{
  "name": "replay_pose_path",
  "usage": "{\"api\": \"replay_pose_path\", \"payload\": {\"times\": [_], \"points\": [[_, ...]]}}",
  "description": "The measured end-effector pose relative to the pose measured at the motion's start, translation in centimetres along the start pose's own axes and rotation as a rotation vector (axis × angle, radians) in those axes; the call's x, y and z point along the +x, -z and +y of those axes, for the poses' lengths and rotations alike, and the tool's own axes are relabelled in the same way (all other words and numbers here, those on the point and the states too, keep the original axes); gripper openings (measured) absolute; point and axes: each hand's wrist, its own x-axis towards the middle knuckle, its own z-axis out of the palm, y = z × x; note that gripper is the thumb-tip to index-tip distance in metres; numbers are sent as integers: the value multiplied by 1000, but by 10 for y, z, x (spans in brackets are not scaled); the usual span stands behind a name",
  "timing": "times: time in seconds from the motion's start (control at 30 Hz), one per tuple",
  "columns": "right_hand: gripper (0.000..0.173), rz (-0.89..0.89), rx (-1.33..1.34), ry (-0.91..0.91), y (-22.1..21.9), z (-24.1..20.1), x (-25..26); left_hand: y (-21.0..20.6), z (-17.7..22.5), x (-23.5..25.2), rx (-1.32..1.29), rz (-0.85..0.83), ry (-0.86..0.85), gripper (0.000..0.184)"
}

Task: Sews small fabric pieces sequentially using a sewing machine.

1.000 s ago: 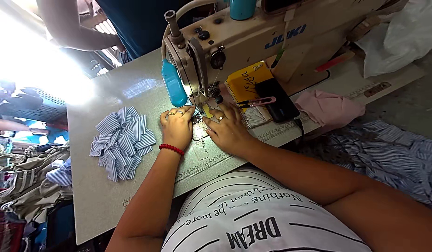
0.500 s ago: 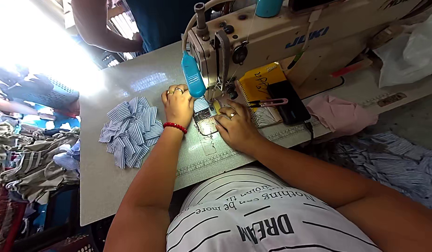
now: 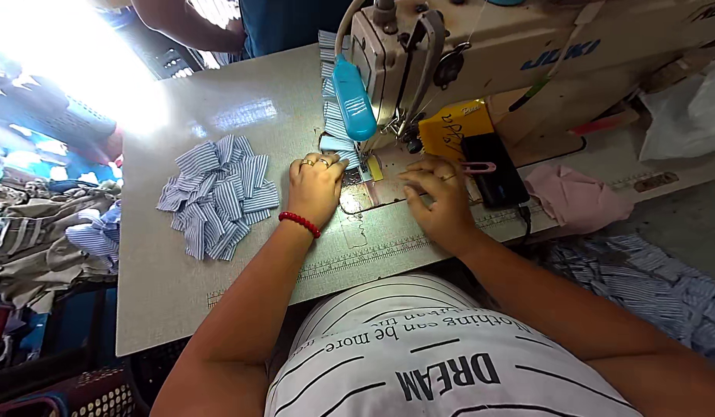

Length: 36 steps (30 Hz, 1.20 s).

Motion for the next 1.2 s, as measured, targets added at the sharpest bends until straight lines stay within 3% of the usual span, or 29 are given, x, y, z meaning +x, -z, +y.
{"api": "replay_pose_path", "payload": {"times": [0.13,0.3,0.4,0.57,0.77,0.9,1.03,1.1,1.2], "points": [[25,209,-72,11,43,31,7,1,-8,-7,41,26,-51,32],[35,448,-96,-239,116,89,22,6,-13,-14,33,12,-58,32],[35,591,-39,-349,136,111,24,7,-15,-21,49,39,-62,30],[33,678,8,-401,142,133,18,7,-17,-27,47,66,-70,30],[30,683,-28,-372,127,117,16,9,-15,-25,26,53,-47,34],[30,664,-6,-347,119,114,14,12,-6,2,-68,159,29,30],[31,643,4,-325,114,109,13,17,3,38,-71,-62,23,25],[34,537,-39,-311,117,105,8,18,4,49,33,-159,15,23],[38,251,-116,-267,114,87,-3,19,0,56,20,-161,19,26]]}}
